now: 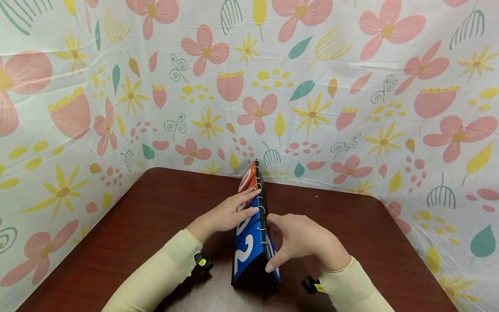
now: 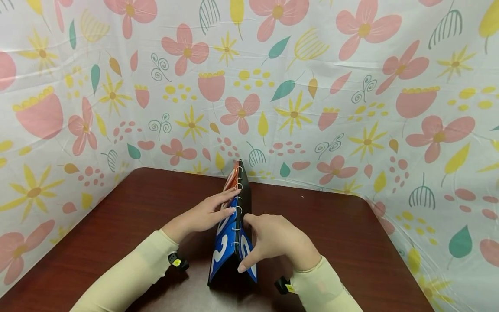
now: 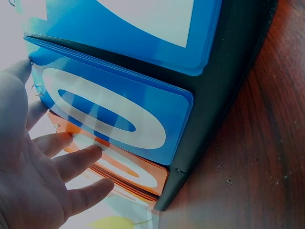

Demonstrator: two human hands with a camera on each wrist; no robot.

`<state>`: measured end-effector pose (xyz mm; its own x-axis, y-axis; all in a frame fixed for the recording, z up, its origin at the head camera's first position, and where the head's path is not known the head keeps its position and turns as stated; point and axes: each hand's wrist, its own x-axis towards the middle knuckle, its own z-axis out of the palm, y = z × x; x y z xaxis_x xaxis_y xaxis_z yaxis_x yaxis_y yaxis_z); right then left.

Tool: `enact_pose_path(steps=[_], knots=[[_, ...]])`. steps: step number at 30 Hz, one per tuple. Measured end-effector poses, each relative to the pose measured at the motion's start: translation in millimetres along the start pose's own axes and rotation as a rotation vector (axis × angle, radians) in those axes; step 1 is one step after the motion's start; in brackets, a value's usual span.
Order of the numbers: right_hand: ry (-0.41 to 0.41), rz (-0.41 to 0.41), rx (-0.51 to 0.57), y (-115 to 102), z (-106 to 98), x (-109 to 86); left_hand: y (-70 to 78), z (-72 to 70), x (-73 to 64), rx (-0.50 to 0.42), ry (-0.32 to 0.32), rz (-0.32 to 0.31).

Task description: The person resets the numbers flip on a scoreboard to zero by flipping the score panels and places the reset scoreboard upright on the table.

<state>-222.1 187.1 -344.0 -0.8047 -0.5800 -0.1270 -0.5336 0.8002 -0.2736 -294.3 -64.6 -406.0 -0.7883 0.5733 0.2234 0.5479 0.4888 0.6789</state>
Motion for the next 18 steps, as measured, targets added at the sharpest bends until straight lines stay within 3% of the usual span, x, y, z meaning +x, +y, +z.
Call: enact_pose_path(steps=[18], knots=[[-0.032,-0.113,0.153,9,-1,0.5,-1.2,0.7,0.4,0.007,-0.005,-0.003]])
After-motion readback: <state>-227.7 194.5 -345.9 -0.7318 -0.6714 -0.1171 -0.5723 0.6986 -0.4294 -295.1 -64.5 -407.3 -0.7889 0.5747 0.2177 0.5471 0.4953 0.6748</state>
